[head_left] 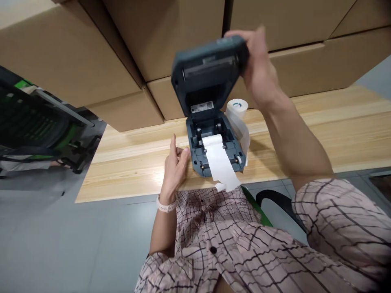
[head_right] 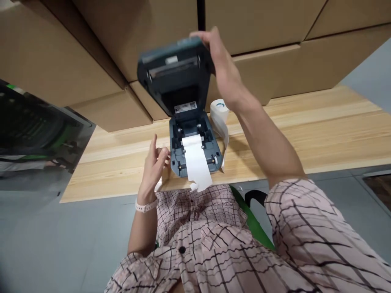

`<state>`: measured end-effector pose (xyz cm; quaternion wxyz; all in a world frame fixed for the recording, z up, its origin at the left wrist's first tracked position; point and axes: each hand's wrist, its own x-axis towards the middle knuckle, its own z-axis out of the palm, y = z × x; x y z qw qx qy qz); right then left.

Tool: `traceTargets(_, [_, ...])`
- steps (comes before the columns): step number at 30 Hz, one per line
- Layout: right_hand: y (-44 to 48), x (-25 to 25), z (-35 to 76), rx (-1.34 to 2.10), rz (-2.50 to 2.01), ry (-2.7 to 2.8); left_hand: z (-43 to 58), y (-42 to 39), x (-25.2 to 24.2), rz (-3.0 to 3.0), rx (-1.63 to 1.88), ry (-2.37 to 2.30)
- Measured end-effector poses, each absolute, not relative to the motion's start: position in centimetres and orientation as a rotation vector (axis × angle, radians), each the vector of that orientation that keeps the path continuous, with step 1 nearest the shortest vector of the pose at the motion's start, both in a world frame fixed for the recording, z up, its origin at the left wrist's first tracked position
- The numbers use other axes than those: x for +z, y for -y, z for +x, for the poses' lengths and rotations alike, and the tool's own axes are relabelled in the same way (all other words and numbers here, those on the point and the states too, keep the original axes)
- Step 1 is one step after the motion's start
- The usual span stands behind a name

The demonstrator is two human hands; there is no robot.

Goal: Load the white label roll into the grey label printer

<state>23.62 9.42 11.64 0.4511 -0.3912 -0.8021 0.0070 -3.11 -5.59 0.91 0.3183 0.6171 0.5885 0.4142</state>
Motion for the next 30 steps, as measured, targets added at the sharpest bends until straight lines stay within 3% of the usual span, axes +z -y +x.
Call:
traceTargets(3, [-1.7,8.0,25.2,0.472,-0.732,1.941,-3.1,6.4,1.7,1.649,1.377,-1.549])
traceTargets(6, [3.6,4.9,25.7,0.381,-0.807,2.132,-1.9,7.0,2.8,1.921,1.578,-1.503])
traceTargets(12, [5.6,2.4,25.1,0.206,-0.968,2.209,1.0,8.3,1.5,2.428,1.535,-1.123])
traceTargets(24, [5.9,1.0,24.1,0.181,-1.01,2.095,1.9,9.2,-1.1,2.334,1.723,-1.214])
traceTargets(28, [5.8,0.8,23.7,0.186,-1.0,2.058,2.0,13.6,-3.5,2.15,2.034,-1.264])
traceTargets(30, [5.7,0.8,23.5,0.192,-1.01,2.04,2.3,15.4,-3.8,1.805,1.84,-1.238])
